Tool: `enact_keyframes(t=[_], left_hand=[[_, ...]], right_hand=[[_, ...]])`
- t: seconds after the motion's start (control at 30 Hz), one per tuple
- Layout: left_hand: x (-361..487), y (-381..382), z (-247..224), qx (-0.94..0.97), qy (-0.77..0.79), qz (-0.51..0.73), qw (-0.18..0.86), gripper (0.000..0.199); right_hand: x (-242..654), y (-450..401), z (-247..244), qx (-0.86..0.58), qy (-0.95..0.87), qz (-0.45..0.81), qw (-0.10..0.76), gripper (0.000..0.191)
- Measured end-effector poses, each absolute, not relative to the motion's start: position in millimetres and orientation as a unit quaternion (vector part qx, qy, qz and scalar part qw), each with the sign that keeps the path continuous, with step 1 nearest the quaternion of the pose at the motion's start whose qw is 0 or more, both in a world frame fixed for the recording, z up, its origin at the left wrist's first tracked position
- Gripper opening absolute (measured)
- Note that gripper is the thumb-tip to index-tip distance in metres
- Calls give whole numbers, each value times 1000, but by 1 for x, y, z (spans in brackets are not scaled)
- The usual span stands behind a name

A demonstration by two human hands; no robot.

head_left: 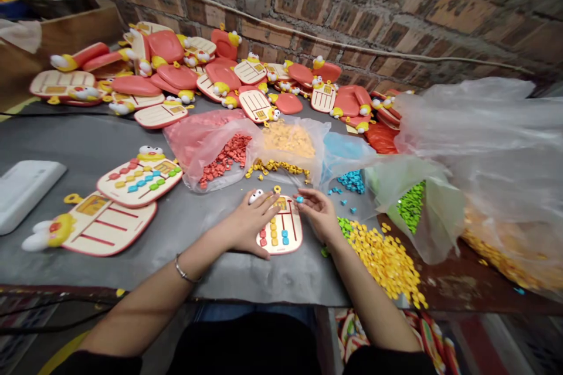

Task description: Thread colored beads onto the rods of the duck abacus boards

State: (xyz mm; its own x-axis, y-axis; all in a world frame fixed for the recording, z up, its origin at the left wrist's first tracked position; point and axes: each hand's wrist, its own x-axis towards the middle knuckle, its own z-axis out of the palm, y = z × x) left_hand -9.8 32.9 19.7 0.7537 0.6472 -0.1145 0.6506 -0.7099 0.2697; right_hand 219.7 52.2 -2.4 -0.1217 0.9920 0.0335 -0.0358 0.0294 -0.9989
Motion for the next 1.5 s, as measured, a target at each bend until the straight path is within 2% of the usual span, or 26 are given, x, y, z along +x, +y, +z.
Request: enact_keyframes(t=[0.17, 0.27, 0.4, 0.57, 0.73, 0.83, 0.93, 1.03, 1.1, 1.17, 1.23, 1.3, 1.37, 1.43, 1.5], left_hand=[[-8, 32, 19, 925, 351, -10, 144, 105], [-5, 30, 19, 927, 346, -9, 146, 108], [-2, 29, 20, 932, 333, -12, 145, 107], [-1, 29, 20, 929, 339, -19, 148, 107], [-3, 30, 18, 931, 334, -6, 145, 103], [-2, 30, 18, 931, 335, -4, 144, 104], [-1, 30, 19, 929, 342, -11, 140, 105], [0, 30, 20, 929, 341, -11, 141, 103], [0, 30, 19, 929, 341, -7, 144, 103], [-1, 31, 19, 929, 340, -4, 150, 103], [-2, 31, 18, 929, 336, -2, 156, 103], [-2, 32, 18, 929, 334, -1, 160, 102], [-2, 31, 19, 928, 336, -3, 160, 103], [-2, 31, 20, 927, 339, -12, 162, 104], [-1, 31, 21, 925, 342, -16, 163, 105]], right_hand=[[227, 56, -2, -469, -543, 517, 465, 35], [228, 56, -4, -476, -624, 413, 461, 25], [228, 57, -5, -451, -770, 265, 367, 13], [230, 58, 0, -420, -836, 182, 302, 14], [242, 58, 14, -362, -854, 288, 236, 13], [240, 57, 14, -348, -836, 350, 238, 12], [232, 55, 11, -346, -806, 408, 254, 16], [233, 52, 16, -317, -775, 503, 215, 30], [244, 53, 25, -317, -768, 518, 204, 34], [263, 58, 33, -383, -760, 451, 269, 25], [283, 66, 34, -494, -724, 316, 363, 22], [298, 77, 28, -577, -694, 185, 388, 17], [306, 86, 16, -605, -715, 117, 329, 14], [308, 93, 5, -609, -747, 107, 245, 19], [307, 94, -1, -618, -751, 107, 207, 20]])
